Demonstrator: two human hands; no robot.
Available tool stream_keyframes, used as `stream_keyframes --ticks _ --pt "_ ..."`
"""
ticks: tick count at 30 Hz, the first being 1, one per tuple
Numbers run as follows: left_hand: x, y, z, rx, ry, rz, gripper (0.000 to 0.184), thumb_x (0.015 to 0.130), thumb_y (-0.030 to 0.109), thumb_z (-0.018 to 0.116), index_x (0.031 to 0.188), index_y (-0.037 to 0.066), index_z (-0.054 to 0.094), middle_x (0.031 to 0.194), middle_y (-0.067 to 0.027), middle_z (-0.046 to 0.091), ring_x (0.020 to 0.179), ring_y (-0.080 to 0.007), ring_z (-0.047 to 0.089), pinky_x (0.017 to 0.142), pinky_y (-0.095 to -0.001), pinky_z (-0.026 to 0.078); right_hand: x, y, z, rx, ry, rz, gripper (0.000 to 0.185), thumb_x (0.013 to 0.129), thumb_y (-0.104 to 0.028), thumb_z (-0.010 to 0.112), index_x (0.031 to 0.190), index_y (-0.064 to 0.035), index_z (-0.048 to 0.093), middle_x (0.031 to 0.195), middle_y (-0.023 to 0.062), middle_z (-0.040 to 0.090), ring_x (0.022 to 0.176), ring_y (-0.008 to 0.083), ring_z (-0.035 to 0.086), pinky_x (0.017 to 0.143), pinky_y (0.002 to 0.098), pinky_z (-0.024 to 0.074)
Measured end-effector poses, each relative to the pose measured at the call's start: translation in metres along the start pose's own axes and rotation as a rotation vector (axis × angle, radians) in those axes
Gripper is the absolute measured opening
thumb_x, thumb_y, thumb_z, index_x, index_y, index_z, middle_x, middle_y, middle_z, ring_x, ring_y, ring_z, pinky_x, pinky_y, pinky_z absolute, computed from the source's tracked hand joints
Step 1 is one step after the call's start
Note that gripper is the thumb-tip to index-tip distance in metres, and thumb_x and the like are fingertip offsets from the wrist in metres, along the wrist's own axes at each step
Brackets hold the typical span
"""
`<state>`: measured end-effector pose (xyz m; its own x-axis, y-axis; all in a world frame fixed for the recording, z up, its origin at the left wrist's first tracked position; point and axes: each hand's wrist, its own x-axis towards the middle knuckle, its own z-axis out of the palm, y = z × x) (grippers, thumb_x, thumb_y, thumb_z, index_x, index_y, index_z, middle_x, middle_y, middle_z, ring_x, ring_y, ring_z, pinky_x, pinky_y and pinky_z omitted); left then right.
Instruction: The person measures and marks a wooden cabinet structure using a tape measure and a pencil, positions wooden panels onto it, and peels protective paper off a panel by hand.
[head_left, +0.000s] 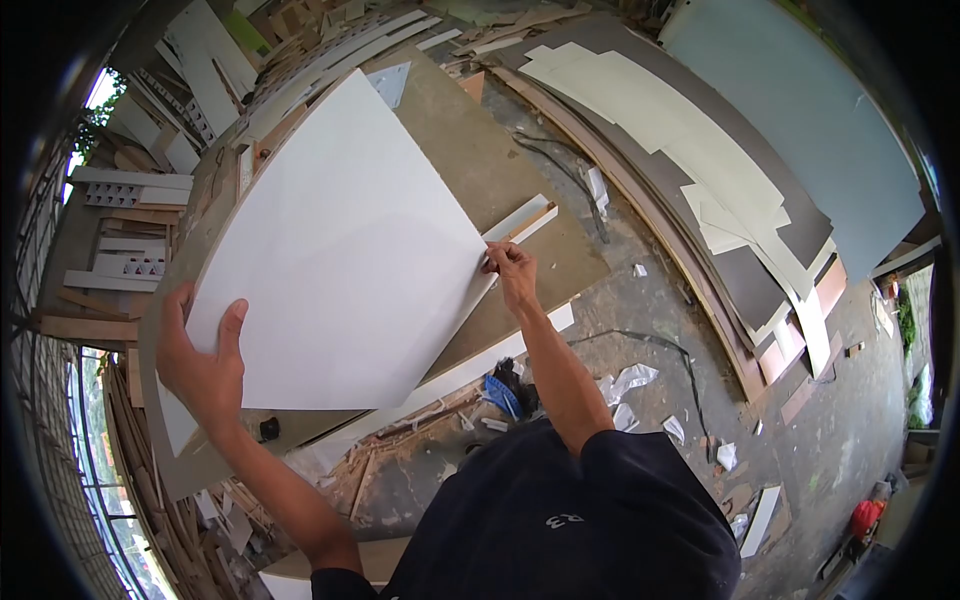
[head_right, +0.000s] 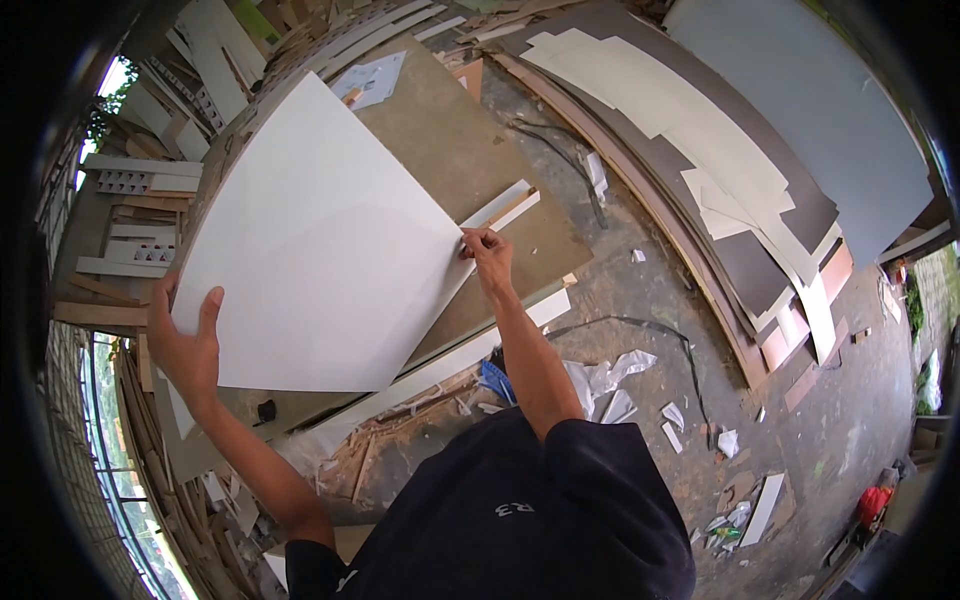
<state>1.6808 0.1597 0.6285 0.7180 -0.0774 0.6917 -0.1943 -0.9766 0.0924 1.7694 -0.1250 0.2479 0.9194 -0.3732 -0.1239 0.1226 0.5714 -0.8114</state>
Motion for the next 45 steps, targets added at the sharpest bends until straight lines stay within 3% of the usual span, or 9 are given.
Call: stream_keyframes --ticks 11,17,20,22,25,28,34,40,45 --pt "-0.002 0.001 -0.001 0.006 0.009 0.004 0.048 0.078 0.032 0.085 0.112 0.006 0.064 0.101 -0.0141 0.070 0.095 -0.0317 0.067 0.086 -0.0421 0.051 0.003 0.004 -0.001 0.007 0.016 -0.053 0.014 0.086 -0.001 0.065 0.095 0.0051 0.074 0.079 0.0056 0.069 0.064 0.0122 0.062 0.061 0.0258 0.0514" --pt "-0.004 0.003 -0.004 -0.005 0.007 0.005 0.049 0.078 0.031 0.085 0.112 0.004 0.063 0.101 -0.0145 0.070 0.097 -0.0329 0.068 0.087 -0.0427 0.051 -0.008 0.000 0.000 -0.225 -0.005 -0.144 0.015 0.086 0.003 0.066 0.099 0.0028 0.073 0.090 0.0067 0.072 0.074 0.0124 0.065 0.068 0.0268 0.0538" --pt "-0.002 0.004 -0.003 0.004 0.002 0.005 0.048 0.078 0.030 0.085 0.112 0.003 0.063 0.103 -0.0149 0.070 0.098 -0.0330 0.068 0.088 -0.0424 0.051 -0.021 -0.013 0.004 -0.512 0.063 -0.503 0.019 0.085 0.003 0.070 0.102 -0.0042 0.074 0.095 0.0071 0.073 0.079 0.0167 0.067 0.071 0.0303 0.0550" --pt "-0.001 0.002 -0.003 -0.015 -0.002 0.005 0.048 0.078 0.029 0.085 0.112 0.003 0.064 0.103 -0.0152 0.070 0.098 -0.0326 0.068 0.088 -0.0420 0.051 -0.013 -0.007 -0.006 -0.845 0.034 -0.886 0.025 0.081 0.001 0.076 0.103 -0.0101 0.074 0.101 0.0062 0.072 0.083 0.0229 0.068 0.072 0.0350 0.0557" --pt "-0.001 0.002 -0.003 -0.014 -0.008 0.002 0.047 0.078 0.028 0.085 0.112 0.003 0.064 0.104 -0.0152 0.071 0.098 -0.0322 0.068 0.088 -0.0414 0.051 -0.011 -0.018 -0.016 -1.083 -0.048 -1.028 0.029 0.078 0.001 0.076 0.104 -0.0101 0.073 0.103 0.0054 0.070 0.084 0.0265 0.067 0.076 0.0389 0.0534" --pt "-0.001 -0.001 -0.001 -0.015 -0.004 0.001 0.047 0.079 0.029 0.085 0.112 0.003 0.064 0.103 -0.0151 0.071 0.097 -0.0320 0.068 0.088 -0.0411 0.051 -0.011 -0.027 -0.020 -1.193 -0.179 -1.042 0.026 0.077 -0.001 0.072 0.102 -0.0100 0.071 0.100 0.0061 0.067 0.091 0.0241 0.064 0.085 0.0408 0.0486" --pt "-0.001 -0.003 0.000 -0.021 -0.005 0.033 0.048 0.079 0.031 0.085 0.112 0.003 0.064 0.103 -0.0149 0.071 0.097 -0.0318 0.068 0.087 -0.0411 0.052 -0.005 -0.038 -0.018 -1.354 -0.250 -1.137 0.024 0.081 -0.006 0.073 0.103 -0.0063 0.064 0.102 0.0054 0.065 0.094 0.0237 0.062 0.085 0.0403 0.0451" --pt "0.000 -0.002 0.000 -0.004 0.010 0.038 0.049 0.080 0.033 0.084 0.113 0.003 0.064 0.103 -0.0145 0.071 0.097 -0.0321 0.068 0.087 -0.0418 0.052 -0.013 -0.029 -0.045 -1.533 -0.478 -1.010 0.021 0.083 -0.009 0.068 0.103 -0.0057 0.061 0.104 0.0086 0.063 0.100 0.0256 0.061 0.091 0.0441 0.0448" --pt "0.000 -0.005 0.001 0.009 0.000 0.026 0.049 0.079 0.032 0.085 0.113 0.003 0.064 0.103 -0.0147 0.071 0.096 -0.0324 0.068 0.087 -0.0417 0.052 -0.011 -0.035 -0.037 -1.314 -0.340 -1.093 0.025 0.081 -0.007 0.067 0.106 -0.0069 0.064 0.105 0.0069 0.063 0.100 0.0242 0.061 0.093 0.0434 0.0456"
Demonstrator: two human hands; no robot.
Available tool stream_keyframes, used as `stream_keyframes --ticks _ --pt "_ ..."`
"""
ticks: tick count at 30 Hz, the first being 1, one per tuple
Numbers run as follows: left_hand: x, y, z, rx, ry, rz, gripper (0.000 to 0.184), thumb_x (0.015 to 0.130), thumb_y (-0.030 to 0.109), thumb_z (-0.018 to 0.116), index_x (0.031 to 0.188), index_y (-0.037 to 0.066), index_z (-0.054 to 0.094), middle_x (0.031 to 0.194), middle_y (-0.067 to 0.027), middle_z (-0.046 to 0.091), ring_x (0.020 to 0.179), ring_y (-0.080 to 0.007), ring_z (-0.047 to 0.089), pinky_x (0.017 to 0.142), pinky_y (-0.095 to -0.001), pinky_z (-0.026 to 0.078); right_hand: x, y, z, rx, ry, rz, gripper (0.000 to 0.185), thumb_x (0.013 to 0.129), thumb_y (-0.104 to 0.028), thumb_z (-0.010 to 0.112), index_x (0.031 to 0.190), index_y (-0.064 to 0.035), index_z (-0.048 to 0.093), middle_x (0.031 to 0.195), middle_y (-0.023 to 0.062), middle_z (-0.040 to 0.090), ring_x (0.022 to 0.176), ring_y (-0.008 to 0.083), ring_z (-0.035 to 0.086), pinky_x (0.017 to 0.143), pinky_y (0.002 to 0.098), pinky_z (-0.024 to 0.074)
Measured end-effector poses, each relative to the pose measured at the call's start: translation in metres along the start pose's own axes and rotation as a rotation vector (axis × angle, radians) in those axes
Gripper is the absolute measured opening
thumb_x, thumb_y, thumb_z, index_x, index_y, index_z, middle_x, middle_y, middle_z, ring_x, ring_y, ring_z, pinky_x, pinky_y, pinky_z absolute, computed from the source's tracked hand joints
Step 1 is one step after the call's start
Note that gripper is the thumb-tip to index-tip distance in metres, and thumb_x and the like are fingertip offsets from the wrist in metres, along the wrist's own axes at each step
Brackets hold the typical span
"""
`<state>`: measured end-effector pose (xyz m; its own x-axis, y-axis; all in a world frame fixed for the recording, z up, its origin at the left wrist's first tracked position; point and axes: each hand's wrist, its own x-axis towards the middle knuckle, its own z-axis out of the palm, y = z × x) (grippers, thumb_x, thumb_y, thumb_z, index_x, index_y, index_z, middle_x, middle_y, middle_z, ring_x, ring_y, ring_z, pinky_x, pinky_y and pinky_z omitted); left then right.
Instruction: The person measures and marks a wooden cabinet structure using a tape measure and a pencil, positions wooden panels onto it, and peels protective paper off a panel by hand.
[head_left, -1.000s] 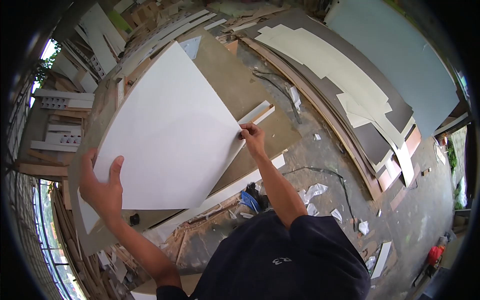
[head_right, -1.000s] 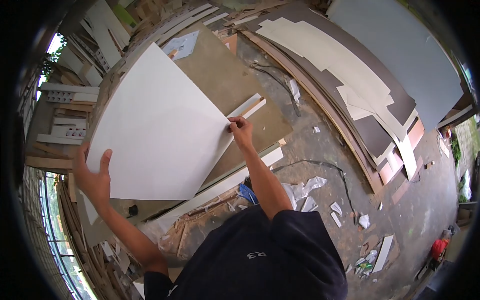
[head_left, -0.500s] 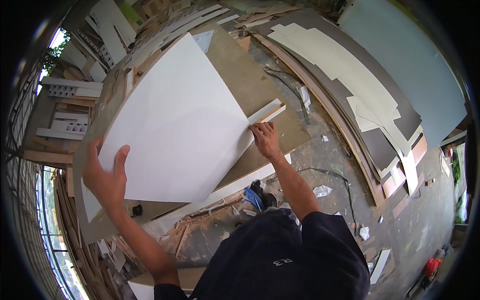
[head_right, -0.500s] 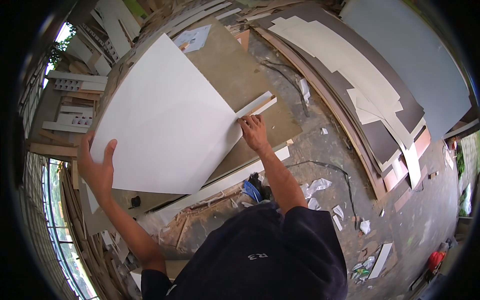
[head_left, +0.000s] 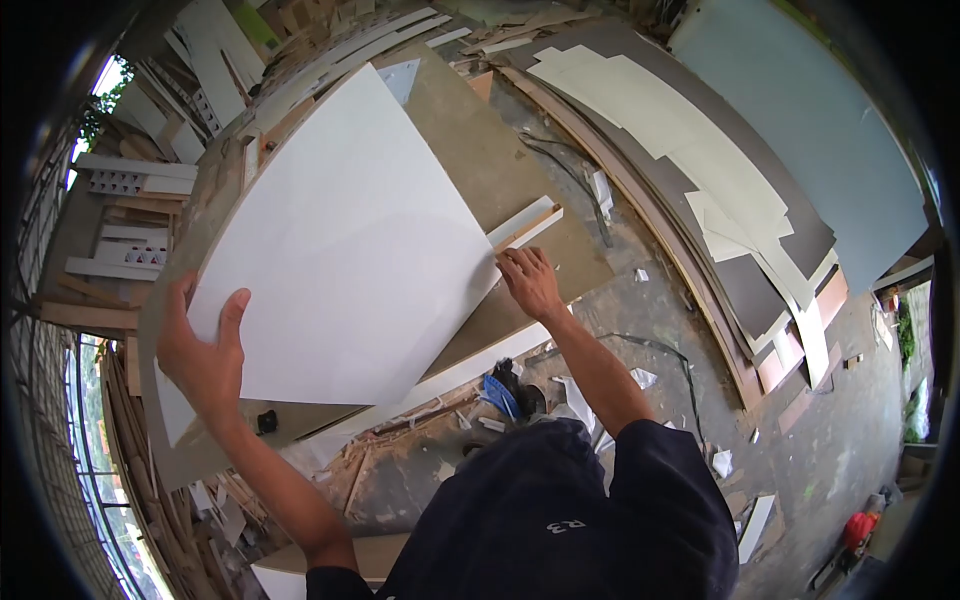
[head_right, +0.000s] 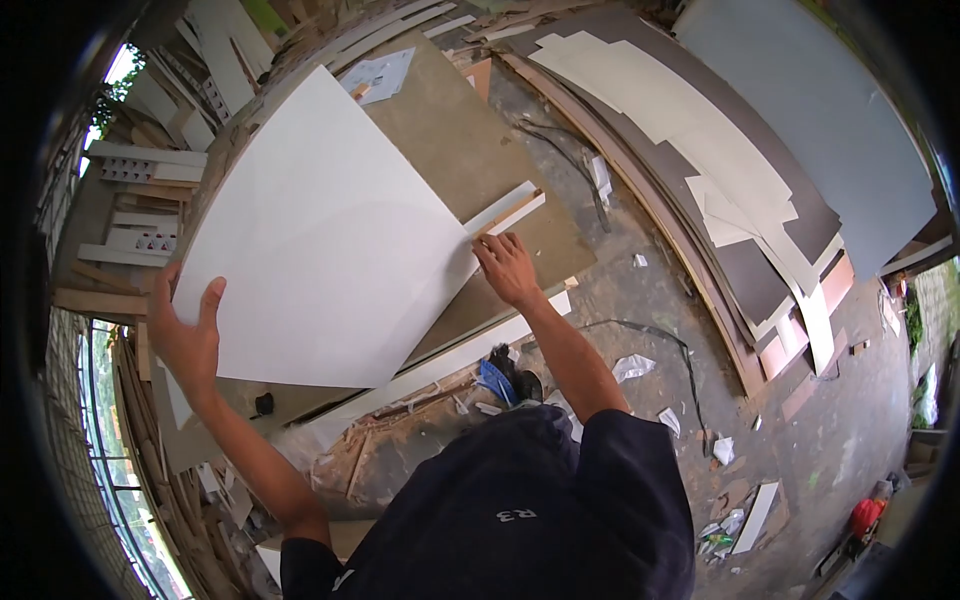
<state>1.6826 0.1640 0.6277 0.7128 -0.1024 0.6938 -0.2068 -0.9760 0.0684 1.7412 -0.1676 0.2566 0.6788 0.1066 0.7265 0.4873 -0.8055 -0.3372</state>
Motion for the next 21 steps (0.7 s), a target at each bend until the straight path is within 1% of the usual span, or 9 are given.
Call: stream_keyframes --ticks 2,4,8,11,13,14,16,20,21 --pt "-0.001 0.000 0.001 0.021 -0.006 -0.011 0.049 0.079 0.031 0.085 0.113 0.002 0.063 0.103 -0.0149 0.071 0.096 -0.0324 0.068 0.087 -0.0415 0.052 0.006 0.002 0.001 -0.006 0.031 -0.022 0.028 0.079 -0.006 0.067 0.107 -0.0072 0.066 0.105 0.0060 0.063 0.099 0.0236 0.061 0.094 0.0429 0.0459" --pt "0.000 -0.001 0.001 -0.031 -0.006 0.000 0.050 0.079 0.032 0.085 0.113 0.002 0.063 0.103 -0.0154 0.071 0.096 -0.0326 0.068 0.087 -0.0418 0.052 0.012 0.004 0.006 -0.035 0.039 -0.105 0.032 0.075 -0.007 0.066 0.107 -0.0065 0.068 0.106 0.0048 0.063 0.097 0.0223 0.062 0.093 0.0433 0.0455" --pt "0.000 0.000 -0.001 -0.021 -0.007 0.010 0.051 0.079 0.033 0.085 0.113 0.002 0.064 0.103 -0.0158 0.070 0.097 -0.0329 0.068 0.088 -0.0425 0.051 0.015 0.006 0.003 -0.108 0.015 -0.137 0.032 0.074 -0.008 0.065 0.106 -0.0051 0.069 0.104 0.0050 0.064 0.096 0.0210 0.062 0.094 0.0447 0.0444" --pt "0.000 -0.002 0.000 0.017 -0.008 0.021 0.051 0.079 0.034 0.085 0.113 0.002 0.064 0.103 -0.0160 0.070 0.097 -0.0333 0.068 0.088 -0.0430 0.051 0.021 0.008 -0.002 -0.117 -0.010 -0.193 0.027 0.076 -0.008 0.064 0.103 -0.0037 0.068 0.100 0.0060 0.063 0.096 0.0203 0.062 0.095 0.0452 0.0430" --pt "0.000 -0.005 0.002 0.006 -0.008 0.026 0.050 0.079 0.033 0.085 0.112 0.002 0.064 0.102 -0.0159 0.070 0.097 -0.0333 0.068 0.088 -0.0428 0.051 0.025 0.007 -0.003 -0.136 -0.066 -0.223 0.018 0.079 -0.009 0.063 0.096 -0.0036 0.066 0.095 0.0067 0.061 0.096 0.0200 0.061 0.096 0.0447 0.0420" --pt "0.000 -0.005 0.002 0.004 -0.009 0.027 0.050 0.079 0.033 0.085 0.112 0.002 0.064 0.102 -0.0159 0.070 0.097 -0.0333 0.068 0.088 -0.0428 0.051 0.026 0.008 -0.003 -0.136 -0.066 -0.221 0.018 0.079 -0.009 0.063 0.096 -0.0036 0.066 0.095 0.0067 0.061 0.096 0.0200 0.061 0.096 0.0447 0.0420" --pt "0.001 -0.003 0.001 0.005 -0.020 0.004 0.050 0.079 0.033 0.085 0.112 0.002 0.064 0.103 -0.0158 0.071 0.098 -0.0329 0.068 0.088 -0.0427 0.051 0.028 0.009 -0.002 -0.161 -0.183 -0.231 0.011 0.083 -0.012 0.061 0.092 -0.0048 0.064 0.093 0.0073 0.060 0.096 0.0206 0.061 0.096 0.0460 0.0409" --pt "0.004 -0.002 0.001 -0.011 -0.004 0.014 0.050 0.079 0.033 0.085 0.112 0.002 0.064 0.103 -0.0155 0.071 0.098 -0.0322 0.068 0.087 -0.0421 0.051 0.009 0.009 -0.001 -0.231 -0.218 -0.345 0.011 0.086 -0.015 0.060 0.092 -0.0061 0.065 0.094 0.0075 0.060 0.096 0.0221 0.061 0.098 0.0480 0.0398" --pt "0.004 -0.002 0.002 -0.022 -0.004 0.005 0.051 0.078 0.033 0.085 0.112 0.002 0.064 0.103 -0.0152 0.071 0.098 -0.0319 0.068 0.087 -0.0417 0.051 -0.003 0.008 -0.002 -0.190 -0.326 -0.356 0.012 0.086 -0.015 0.060 0.092 -0.0064 0.065 0.094 0.0078 0.060 0.097 0.0226 0.061 0.098 0.0484 0.0395"
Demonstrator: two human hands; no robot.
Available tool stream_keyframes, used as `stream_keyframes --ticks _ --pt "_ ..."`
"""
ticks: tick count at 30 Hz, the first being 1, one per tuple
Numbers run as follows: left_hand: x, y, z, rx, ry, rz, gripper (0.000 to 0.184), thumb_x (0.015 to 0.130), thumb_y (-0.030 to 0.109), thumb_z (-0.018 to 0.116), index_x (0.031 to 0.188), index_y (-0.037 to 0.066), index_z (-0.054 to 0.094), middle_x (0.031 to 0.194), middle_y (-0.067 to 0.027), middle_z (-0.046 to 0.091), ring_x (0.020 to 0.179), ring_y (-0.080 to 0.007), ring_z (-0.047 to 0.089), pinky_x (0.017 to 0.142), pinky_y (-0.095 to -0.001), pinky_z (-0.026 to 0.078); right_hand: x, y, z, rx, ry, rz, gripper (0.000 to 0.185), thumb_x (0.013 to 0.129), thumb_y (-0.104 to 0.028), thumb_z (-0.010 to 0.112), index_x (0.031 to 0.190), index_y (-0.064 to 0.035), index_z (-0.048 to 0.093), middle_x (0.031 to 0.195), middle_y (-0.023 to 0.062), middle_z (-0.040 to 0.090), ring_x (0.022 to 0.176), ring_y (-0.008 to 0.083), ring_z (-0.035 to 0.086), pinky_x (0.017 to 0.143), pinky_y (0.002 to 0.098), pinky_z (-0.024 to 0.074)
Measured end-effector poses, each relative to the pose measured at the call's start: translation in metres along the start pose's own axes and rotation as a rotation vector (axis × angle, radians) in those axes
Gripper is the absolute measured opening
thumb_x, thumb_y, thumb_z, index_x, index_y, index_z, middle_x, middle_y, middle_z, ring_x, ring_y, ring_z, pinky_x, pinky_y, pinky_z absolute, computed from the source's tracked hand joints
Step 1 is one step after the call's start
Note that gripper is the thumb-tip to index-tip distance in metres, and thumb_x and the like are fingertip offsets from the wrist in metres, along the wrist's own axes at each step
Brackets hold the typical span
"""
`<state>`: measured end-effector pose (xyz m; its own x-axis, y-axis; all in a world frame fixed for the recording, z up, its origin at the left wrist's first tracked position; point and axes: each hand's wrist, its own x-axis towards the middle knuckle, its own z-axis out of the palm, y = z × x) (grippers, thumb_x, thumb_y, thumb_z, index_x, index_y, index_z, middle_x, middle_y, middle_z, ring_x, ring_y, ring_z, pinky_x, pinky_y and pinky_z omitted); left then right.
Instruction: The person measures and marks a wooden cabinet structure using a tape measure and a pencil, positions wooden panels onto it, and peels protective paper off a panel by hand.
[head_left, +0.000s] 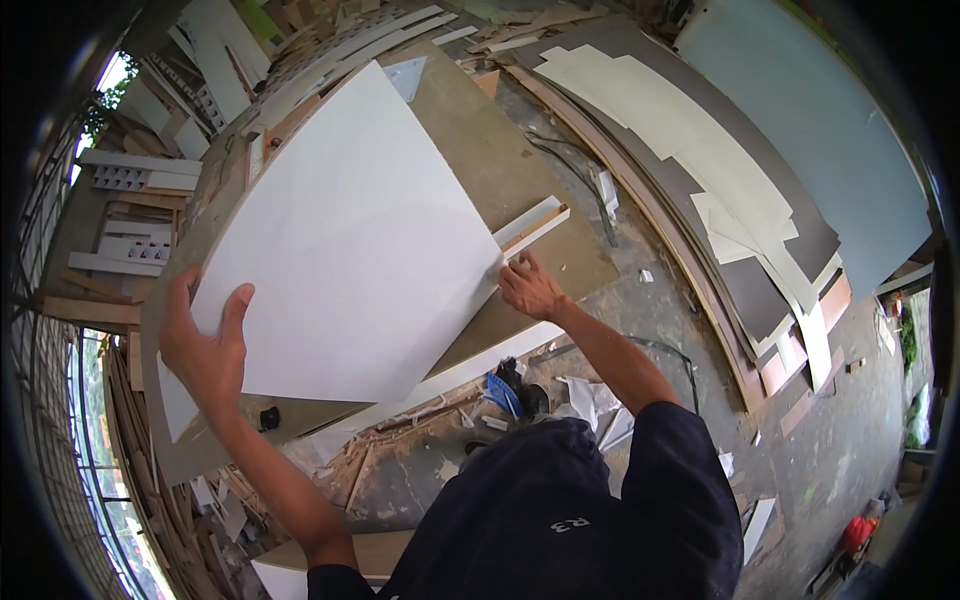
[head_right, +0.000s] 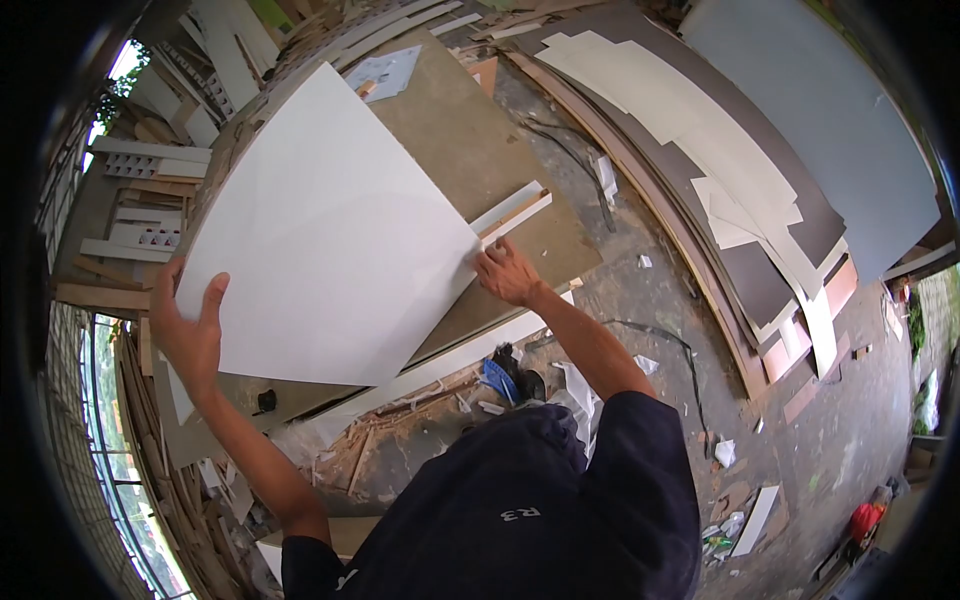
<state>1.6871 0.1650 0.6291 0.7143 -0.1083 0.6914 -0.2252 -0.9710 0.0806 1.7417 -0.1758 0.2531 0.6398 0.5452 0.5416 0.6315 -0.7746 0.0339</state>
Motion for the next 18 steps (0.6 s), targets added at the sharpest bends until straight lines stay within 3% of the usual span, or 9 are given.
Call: stream_keyframes --ticks 3,5,7,11,14,18 --pt "0.000 -0.001 0.001 0.007 0.000 -0.021 0.051 0.078 0.034 0.085 0.112 0.002 0.064 0.103 -0.0147 0.071 0.097 -0.0313 0.068 0.087 -0.0411 0.052 -0.030 -0.020 0.010 0.068 -0.100 -0.070 0.015 0.084 -0.017 0.061 0.094 -0.0071 0.065 0.096 0.0085 0.060 0.099 0.0237 0.061 0.099 0.0478 0.0394" --pt "0.000 -0.002 0.002 0.024 -0.004 -0.028 0.051 0.078 0.034 0.085 0.112 0.002 0.065 0.103 -0.0144 0.071 0.097 -0.0311 0.068 0.087 -0.0409 0.052 -0.044 -0.038 0.014 0.266 -0.191 -0.043 0.023 0.076 -0.023 0.068 0.093 -0.0084 0.063 0.097 0.0085 0.061 0.098 0.0253 0.061 0.098 0.0476 0.0416" --pt "-0.001 -0.002 0.002 0.033 -0.008 -0.047 0.051 0.078 0.034 0.086 0.112 0.003 0.065 0.104 -0.0142 0.071 0.097 -0.0308 0.068 0.088 -0.0413 0.052 -0.046 -0.064 0.008 0.259 -0.149 -0.062 0.025 0.075 -0.025 0.069 0.092 -0.0084 0.062 0.096 0.0089 0.060 0.097 0.0257 0.062 0.098 0.0464 0.0424" --pt "-0.001 -0.001 0.002 0.027 -0.003 -0.053 0.051 0.077 0.034 0.086 0.112 0.003 0.065 0.104 -0.0137 0.071 0.098 -0.0307 0.068 0.088 -0.0413 0.052 -0.034 -0.134 0.005 0.605 -0.262 -0.269 0.022 0.078 -0.022 0.066 0.090 -0.0052 0.059 0.095 0.0109 0.059 0.099 0.0266 0.061 0.100 0.0436 0.0411" --pt "-0.001 -0.002 0.003 0.015 0.003 -0.055 0.051 0.077 0.034 0.086 0.113 0.004 0.065 0.105 -0.0133 0.071 0.098 -0.0308 0.068 0.088 -0.0410 0.052 -0.012 -0.186 -0.007 0.893 -0.109 -0.295 0.020 0.075 -0.020 0.068 0.087 -0.0065 0.057 0.094 0.0107 0.058 0.099 0.0284 0.059 0.094 0.0442 0.0402" --pt "-0.003 0.002 0.000 0.037 0.003 -0.040 0.049 0.078 0.032 0.085 0.113 0.004 0.065 0.105 -0.0137 0.071 0.098 -0.0312 0.068 0.088 -0.0406 0.052 0.021 -0.244 -0.017 1.209 -0.240 -0.331 0.016 0.076 -0.017 0.068 0.081 -0.0065 0.057 0.091 0.0124 0.058 0.095 0.0317 0.059 0.088 0.0471 0.0421"
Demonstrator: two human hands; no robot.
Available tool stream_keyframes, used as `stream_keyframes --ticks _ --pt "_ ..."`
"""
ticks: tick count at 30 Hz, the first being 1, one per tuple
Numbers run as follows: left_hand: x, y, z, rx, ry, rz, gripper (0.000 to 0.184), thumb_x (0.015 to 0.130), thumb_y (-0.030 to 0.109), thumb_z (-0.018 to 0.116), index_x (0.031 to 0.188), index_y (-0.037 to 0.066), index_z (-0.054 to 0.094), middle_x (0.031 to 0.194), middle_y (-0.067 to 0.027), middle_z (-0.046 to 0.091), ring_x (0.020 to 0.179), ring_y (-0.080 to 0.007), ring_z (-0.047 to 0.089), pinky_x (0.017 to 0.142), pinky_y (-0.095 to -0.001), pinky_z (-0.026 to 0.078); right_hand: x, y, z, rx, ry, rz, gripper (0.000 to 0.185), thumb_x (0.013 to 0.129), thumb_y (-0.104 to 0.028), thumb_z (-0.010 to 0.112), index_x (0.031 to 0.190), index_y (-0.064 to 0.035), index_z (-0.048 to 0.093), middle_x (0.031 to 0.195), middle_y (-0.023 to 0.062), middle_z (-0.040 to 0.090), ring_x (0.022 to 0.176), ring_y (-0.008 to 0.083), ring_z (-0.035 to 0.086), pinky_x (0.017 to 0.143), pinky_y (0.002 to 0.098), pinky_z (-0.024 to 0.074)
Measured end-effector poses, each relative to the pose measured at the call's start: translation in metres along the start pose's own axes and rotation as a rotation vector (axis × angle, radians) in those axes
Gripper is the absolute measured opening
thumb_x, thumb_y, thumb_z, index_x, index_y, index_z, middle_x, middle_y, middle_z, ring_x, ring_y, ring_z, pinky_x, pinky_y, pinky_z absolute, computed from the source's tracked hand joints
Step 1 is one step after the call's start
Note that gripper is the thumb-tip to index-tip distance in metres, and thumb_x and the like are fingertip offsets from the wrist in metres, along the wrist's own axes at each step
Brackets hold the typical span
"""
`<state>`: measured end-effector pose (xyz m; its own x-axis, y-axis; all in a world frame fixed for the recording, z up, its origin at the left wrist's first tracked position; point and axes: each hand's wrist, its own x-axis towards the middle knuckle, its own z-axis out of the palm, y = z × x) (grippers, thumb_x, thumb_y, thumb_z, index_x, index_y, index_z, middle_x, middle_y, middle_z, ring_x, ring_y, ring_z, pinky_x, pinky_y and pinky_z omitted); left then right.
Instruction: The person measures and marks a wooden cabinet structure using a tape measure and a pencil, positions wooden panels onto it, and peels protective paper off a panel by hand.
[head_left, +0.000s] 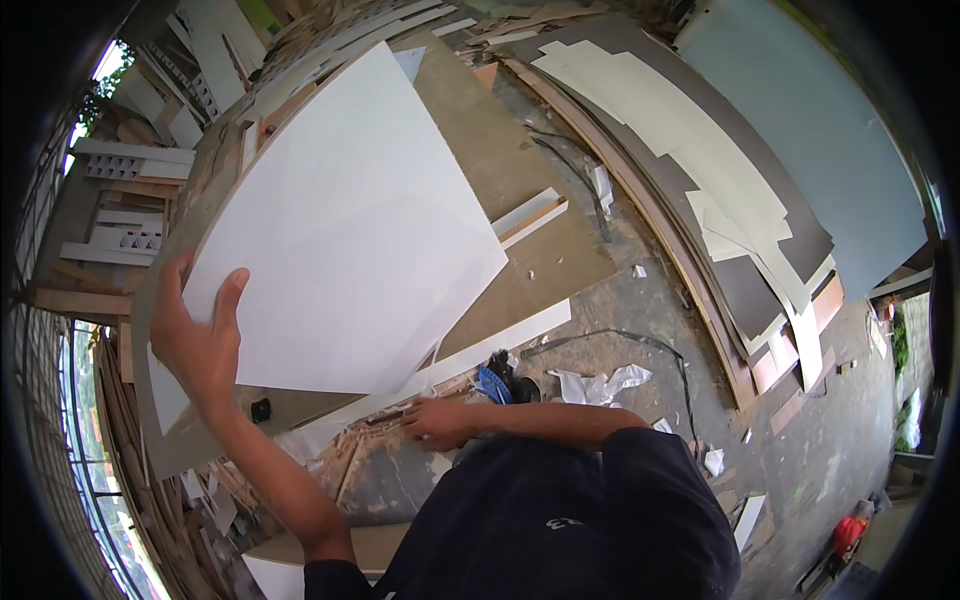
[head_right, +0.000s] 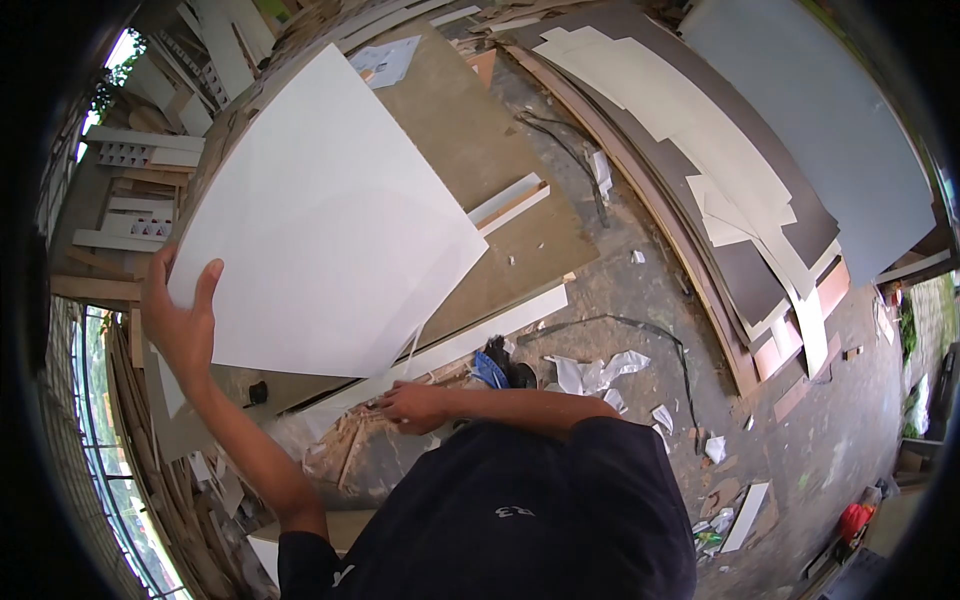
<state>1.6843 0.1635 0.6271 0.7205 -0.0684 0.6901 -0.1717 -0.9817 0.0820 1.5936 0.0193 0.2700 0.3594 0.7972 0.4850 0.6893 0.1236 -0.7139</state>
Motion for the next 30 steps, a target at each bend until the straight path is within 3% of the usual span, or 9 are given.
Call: stream_keyframes --ticks 4,7,10,19,22,24,26,28,30 --pt "0.000 -0.001 0.002 -0.005 -0.003 -0.002 0.048 0.079 0.031 0.084 0.114 0.004 0.065 0.106 -0.0144 0.071 0.098 -0.0314 0.069 0.088 -0.0407 0.052 0.044 -0.026 0.040 0.224 -0.103 -0.023 0.014 0.079 -0.014 0.068 0.080 -0.0051 0.057 0.090 0.0131 0.059 0.098 0.0332 0.059 0.094 0.0492 0.0390" --pt "-0.001 0.003 0.001 -0.045 -0.010 -0.050 0.048 0.079 0.032 0.084 0.113 0.004 0.065 0.105 -0.0144 0.071 0.098 -0.0318 0.069 0.087 -0.0412 0.052 0.063 -0.040 0.079 0.350 -0.115 -0.091 0.016 0.078 -0.012 0.067 0.076 -0.0012 0.056 0.080 0.0156 0.059 0.079 0.0378 0.059 0.073 0.0478 0.0456" --pt "-0.001 0.006 -0.002 -0.027 -0.054 -0.070 0.048 0.080 0.031 0.084 0.115 0.004 0.064 0.108 -0.0144 0.070 0.101 -0.0288 0.067 0.090 -0.0396 0.050 0.076 -0.057 0.104 0.554 -0.288 -0.006 0.009 0.082 -0.005 0.065 0.081 -0.0014 0.056 0.080 0.0129 0.058 0.079 0.0313 0.061 0.072 0.0430 0.0463" --pt "-0.004 0.005 0.000 0.019 0.007 0.071 0.053 0.078 0.041 0.082 0.114 0.008 0.062 0.109 -0.0108 0.070 0.101 -0.0331 0.067 0.082 -0.0436 0.051 0.129 -0.114 0.191 1.345 -0.151 0.105 0.014 0.088 -0.011 0.063 0.093 0.0023 0.063 0.083 0.0073 0.065 0.081 0.0171 0.064 0.073 0.0375 0.0506" --pt "-0.003 0.004 -0.001 0.012 -0.003 0.093 0.054 0.080 0.043 0.081 0.115 0.007 0.063 0.110 -0.0117 0.070 0.101 -0.0338 0.067 0.082 -0.0443 0.052 0.142 -0.113 0.205 1.013 0.031 -0.166 0.016 0.088 -0.013 0.063 0.094 0.0019 0.065 0.085 0.0106 0.066 0.083 0.0233 0.066 0.076 0.0411 0.0515" --pt "-0.004 0.001 0.000 0.002 0.004 0.114 0.056 0.080 0.045 0.081 0.116 0.006 0.063 0.111 -0.0134 0.070 0.102 -0.0343 0.067 0.085 -0.0445 0.052 0.130 -0.075 0.183 0.411 -0.262 -0.012 0.020 0.088 -0.016 0.062 0.098 0.0004 0.066 0.093 0.0167 0.067 0.091 0.0316 0.066 0.082 0.0456 0.0510" --pt "-0.004 -0.001 0.002 0.012 0.015 0.131 0.057 0.082 0.049 0.078 0.117 0.007 0.063 0.111 -0.0123 0.070 0.102 -0.0349 0.066 0.084 -0.0453 0.052 0.073 0.036 0.230 0.268 -0.153 0.139 0.025 0.088 -0.020 0.059 0.101 -0.0010 0.068 0.104 0.0219 0.068 0.102 0.0374 0.065 0.089 0.0484 0.0508" --pt "-0.004 -0.002 0.004 0.016 0.013 0.132 0.057 0.082 0.050 0.077 0.119 0.008 0.062 0.112 -0.0121 0.070 0.103 -0.0351 0.066 0.083 -0.0457 0.052 0.021 0.068 0.158 -0.259 -0.459 0.829 0.028 0.083 -0.024 0.065 0.101 -0.0056 0.074 0.104 0.0207 0.072 0.097 0.0358 0.070 0.080 0.0456 0.0561" --pt "-0.001 -0.001 0.004 0.023 0.015 0.151 0.058 0.083 0.050 0.076 0.120 0.009 0.062 0.113 -0.0119 0.069 0.103 -0.0352 0.066 0.083 -0.0462 0.052 -0.052 0.098 0.119 -0.708 -0.420 1.124 0.032 0.078 -0.026 0.070 0.103 -0.0050 0.075 0.108 0.0214 0.072 0.094 0.0360 0.073 0.082 0.0498 0.0573"
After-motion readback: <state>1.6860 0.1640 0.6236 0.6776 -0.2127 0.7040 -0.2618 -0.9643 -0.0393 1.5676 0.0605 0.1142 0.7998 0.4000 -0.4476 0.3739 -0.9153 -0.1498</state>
